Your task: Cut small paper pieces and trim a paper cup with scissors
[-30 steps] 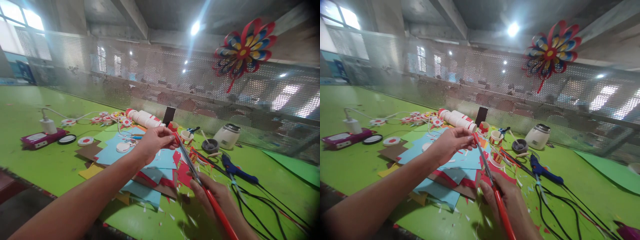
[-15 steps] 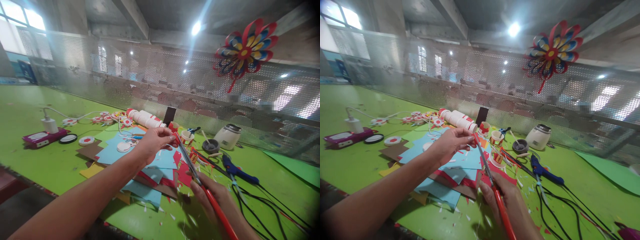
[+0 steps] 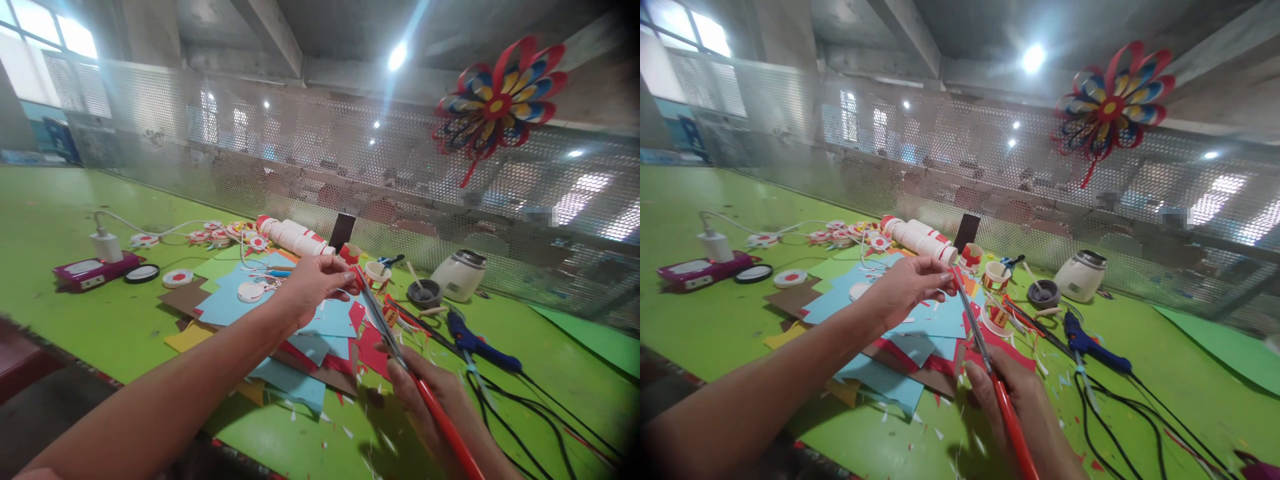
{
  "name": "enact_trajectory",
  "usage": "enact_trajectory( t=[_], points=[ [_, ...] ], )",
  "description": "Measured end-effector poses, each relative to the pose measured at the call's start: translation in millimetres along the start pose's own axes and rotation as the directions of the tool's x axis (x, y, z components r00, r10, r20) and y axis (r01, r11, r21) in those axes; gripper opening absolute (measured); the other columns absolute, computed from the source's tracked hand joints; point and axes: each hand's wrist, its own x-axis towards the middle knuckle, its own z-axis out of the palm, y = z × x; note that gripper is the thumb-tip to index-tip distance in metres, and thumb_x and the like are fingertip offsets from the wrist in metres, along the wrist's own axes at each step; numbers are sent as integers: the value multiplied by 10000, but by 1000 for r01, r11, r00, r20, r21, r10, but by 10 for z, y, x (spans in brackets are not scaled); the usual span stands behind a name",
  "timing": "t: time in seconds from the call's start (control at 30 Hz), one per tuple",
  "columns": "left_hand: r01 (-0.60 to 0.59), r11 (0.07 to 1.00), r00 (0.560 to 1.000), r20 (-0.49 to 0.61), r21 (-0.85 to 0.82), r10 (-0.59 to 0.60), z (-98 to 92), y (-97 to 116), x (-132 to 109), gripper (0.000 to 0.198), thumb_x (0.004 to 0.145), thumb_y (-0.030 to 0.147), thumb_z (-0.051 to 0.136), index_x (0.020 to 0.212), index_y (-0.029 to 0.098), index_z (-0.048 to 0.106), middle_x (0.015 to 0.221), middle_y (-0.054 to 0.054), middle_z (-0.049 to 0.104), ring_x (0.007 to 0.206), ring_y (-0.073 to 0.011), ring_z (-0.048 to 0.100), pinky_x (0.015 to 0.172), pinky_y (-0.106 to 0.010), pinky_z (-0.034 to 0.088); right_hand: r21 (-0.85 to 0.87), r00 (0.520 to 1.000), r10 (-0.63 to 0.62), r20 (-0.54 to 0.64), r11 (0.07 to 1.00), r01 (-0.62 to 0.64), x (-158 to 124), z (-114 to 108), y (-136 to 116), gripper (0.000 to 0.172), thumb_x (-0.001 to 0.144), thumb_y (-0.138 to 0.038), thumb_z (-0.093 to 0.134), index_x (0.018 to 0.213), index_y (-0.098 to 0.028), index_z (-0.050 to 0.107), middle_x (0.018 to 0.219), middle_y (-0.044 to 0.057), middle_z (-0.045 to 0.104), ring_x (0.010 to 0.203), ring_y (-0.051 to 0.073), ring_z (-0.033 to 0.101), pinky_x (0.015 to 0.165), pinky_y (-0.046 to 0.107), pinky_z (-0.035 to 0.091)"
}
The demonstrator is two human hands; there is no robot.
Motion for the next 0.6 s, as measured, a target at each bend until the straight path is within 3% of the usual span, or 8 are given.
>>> enact_trajectory(
  t=[0.3, 0.6],
  points=[
    [21, 1000, 1000, 2, -14, -21, 25, 32, -23, 55, 753, 102, 603, 704, 102, 578, 660, -51, 636, 628, -126, 613, 611, -264, 446, -3, 999, 2, -33, 1000, -2, 7, 17, 22, 430, 826, -543, 401, 777, -208, 666, 487, -16, 558, 436, 147, 522, 442, 238, 333],
    [36, 997, 999, -2, -69, -36, 21, 48, -40, 53, 698, 55, 565, 712, 100, 590, 640, -69, 646, 622, -150, 625, 616, -282, 455, -47, 1000, -3, 21, 999, 4, 17, -4, 52, 470, 839, -579, 353, 754, -212, 634, 538, 14, 625, 488, 172, 572, 475, 247, 360]
  ],
)
